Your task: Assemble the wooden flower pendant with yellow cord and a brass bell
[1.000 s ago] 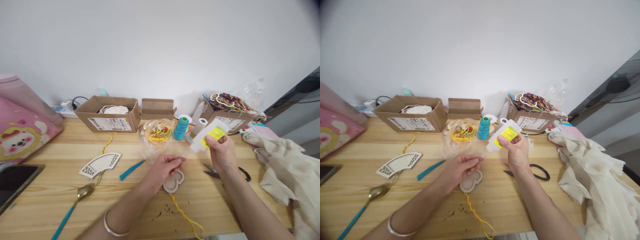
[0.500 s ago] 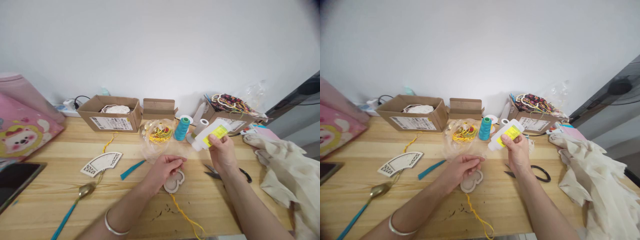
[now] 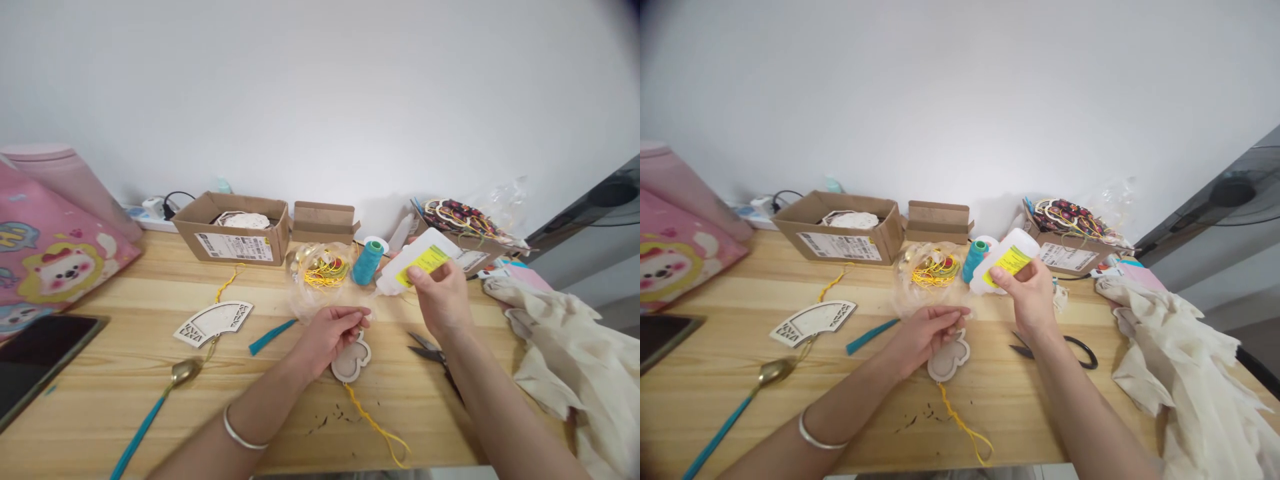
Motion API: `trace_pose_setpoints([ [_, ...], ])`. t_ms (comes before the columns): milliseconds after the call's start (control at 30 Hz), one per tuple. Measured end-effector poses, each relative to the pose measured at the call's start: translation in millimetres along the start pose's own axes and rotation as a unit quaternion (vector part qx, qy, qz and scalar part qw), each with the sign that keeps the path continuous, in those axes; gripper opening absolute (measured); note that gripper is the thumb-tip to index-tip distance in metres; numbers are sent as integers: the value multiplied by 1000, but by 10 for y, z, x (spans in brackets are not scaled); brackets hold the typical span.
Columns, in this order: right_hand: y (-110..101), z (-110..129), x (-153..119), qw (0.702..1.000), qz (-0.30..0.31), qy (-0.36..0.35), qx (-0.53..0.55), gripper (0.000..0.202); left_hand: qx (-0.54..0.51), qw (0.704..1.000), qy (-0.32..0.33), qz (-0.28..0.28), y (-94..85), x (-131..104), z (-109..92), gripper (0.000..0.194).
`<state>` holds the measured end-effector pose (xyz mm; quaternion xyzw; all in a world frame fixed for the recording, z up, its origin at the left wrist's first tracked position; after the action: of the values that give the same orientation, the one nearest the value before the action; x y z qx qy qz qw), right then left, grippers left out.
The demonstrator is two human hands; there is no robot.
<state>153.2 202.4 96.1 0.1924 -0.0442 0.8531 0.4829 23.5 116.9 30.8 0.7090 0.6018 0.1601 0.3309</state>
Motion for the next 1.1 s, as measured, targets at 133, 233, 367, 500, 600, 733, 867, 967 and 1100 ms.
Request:
trace_pose_setpoints([
  [133,104,66,70,999,15,-17,-48,31,-1,1000,14,-2,4,-9,-4,25],
  [233,163,62,107,998,25,-18,-57,31,-2,1000,25,-3,3,-26,-3,24],
  [367,184,11,132,999,9,-14,-44,29,-6,999,36,4,-13,-38,-13,23],
  [500,163,-45,131,1000,-11,-9,-26,25,-9,999,36,-5,-35,-33,-26,22],
  [600,155,-80,121,1000,-12,3,-10,24,-11,999,36,2,-38,-27,-15,22],
  [733,158,-110,103,1000,-13,5,-12,27,-11,999,36,12,-34,-21,11,23],
  [867,151,-125,80,1000,-11,3,-25,30,-13,999,34,14,-24,-18,6,23],
  [967,144,-119,56,999,-12,-3,-43,31,-15,999,32,10,-10,-21,-7,23],
  [1100,151,-101,20,997,-9,-10,-76,34,-14,999,28,12,-9,-21,-7,24],
])
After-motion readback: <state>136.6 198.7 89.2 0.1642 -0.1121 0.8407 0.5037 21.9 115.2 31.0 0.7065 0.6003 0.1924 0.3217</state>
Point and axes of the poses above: each hand's wrist, its own x-axis towards the middle knuckle, its own y-axis out of the palm, z = x × y, the point moved 1 cm from there along x, towards the middle knuckle, and after that the axes turned 14 degrees about z, right-handed, at the moved point
